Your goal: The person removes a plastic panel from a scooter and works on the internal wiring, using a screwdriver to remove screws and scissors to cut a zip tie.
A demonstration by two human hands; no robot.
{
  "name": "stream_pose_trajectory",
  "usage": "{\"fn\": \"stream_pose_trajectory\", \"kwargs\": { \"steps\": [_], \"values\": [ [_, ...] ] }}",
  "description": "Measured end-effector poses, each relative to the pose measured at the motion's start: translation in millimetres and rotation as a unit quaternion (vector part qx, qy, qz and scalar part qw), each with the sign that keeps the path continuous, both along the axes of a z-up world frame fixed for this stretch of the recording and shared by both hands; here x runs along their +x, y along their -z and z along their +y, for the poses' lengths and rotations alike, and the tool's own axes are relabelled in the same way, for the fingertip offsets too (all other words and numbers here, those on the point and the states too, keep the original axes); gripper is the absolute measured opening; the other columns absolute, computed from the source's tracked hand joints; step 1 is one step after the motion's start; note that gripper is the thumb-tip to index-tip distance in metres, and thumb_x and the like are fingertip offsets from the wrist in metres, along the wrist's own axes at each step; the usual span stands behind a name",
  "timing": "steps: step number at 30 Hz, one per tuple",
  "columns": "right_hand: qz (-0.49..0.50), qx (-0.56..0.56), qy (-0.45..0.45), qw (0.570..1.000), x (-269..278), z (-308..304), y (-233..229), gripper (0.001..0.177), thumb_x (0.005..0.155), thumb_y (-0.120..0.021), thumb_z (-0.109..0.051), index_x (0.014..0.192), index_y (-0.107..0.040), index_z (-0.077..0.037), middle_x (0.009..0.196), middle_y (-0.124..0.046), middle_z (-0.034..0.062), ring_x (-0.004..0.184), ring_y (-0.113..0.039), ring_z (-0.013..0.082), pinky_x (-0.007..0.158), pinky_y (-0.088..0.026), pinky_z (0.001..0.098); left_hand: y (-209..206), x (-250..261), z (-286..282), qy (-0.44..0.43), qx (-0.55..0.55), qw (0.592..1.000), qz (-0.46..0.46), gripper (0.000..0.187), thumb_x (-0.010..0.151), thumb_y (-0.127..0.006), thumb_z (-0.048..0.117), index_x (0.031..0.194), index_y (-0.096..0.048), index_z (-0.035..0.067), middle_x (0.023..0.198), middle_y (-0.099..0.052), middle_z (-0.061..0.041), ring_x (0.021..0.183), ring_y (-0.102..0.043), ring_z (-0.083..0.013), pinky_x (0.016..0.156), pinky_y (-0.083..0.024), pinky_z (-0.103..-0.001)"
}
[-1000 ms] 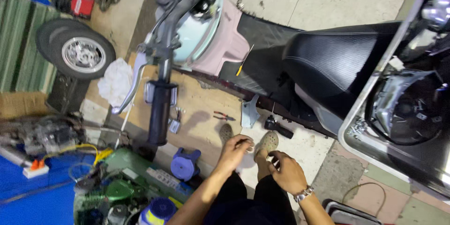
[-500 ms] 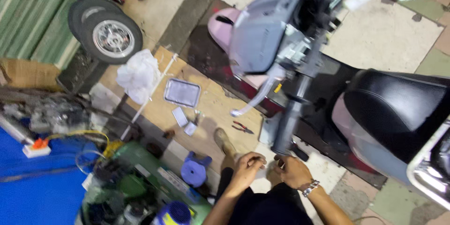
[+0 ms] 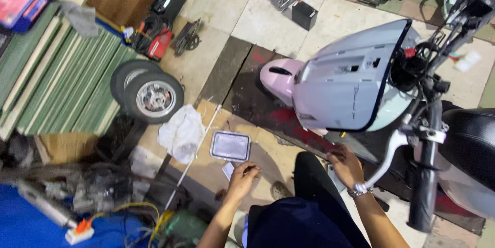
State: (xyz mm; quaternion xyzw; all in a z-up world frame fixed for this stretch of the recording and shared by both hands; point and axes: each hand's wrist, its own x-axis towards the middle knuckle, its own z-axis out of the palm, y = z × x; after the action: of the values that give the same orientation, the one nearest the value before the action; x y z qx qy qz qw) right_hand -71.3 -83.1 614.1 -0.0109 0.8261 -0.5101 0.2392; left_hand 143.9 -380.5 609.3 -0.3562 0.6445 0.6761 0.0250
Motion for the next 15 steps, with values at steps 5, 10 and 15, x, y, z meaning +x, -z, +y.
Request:
{"fn": "stream_pose_trajectory", "kwargs": {
  "steps": [5, 10, 15],
  "values": [
    [-0.060, 0.015, 0.134, 0.989, -26.2, -38.6, 31.3, 0.042, 0.095, -0.070, -0.024, 0.118, -0.069, 0.011, 0.113, -0.077, 0.0225, 0.101, -0.074, 0.0290, 0.087, -0.057, 0.0407, -12.2, -109.2, -43.7, 0.064, 0.066, 0.995, 0.026, 0.022, 0.096, -0.063, 0.016, 0.111, -0.071, 0.002, 0.098, -0.077, -0.006, 0.086, -0.073, -0.0127, 0.075, -0.056, -0.027],
    [-0.234, -0.099, 0.343, 0.904, -28.5, -81.7, 39.7, 0.041, 0.091, -0.066, -0.021, 0.123, -0.061, 0.006, 0.111, -0.073, 0.0225, 0.096, -0.075, 0.0335, 0.073, -0.059, 0.0451, -29.5, -237.6, -67.2, 0.140, 0.053, 0.989, 0.002, 0.019, 0.095, -0.065, 0.014, 0.108, -0.072, 0.002, 0.095, -0.075, -0.005, 0.083, -0.071, -0.0130, 0.073, -0.054, -0.027],
    [-0.282, -0.121, 0.437, 0.845, -18.4, -101.8, 43.9, 0.040, 0.095, -0.061, -0.022, 0.114, -0.065, 0.012, 0.098, -0.079, 0.0258, 0.091, -0.079, 0.0391, 0.071, -0.062, 0.0434, -42.1, -335.6, -98.1, 0.276, 0.042, 0.960, 0.006, 0.018, 0.095, -0.064, 0.012, 0.106, -0.073, 0.002, 0.095, -0.076, -0.005, 0.087, -0.071, -0.0104, 0.076, -0.055, -0.026]
  ]
}}
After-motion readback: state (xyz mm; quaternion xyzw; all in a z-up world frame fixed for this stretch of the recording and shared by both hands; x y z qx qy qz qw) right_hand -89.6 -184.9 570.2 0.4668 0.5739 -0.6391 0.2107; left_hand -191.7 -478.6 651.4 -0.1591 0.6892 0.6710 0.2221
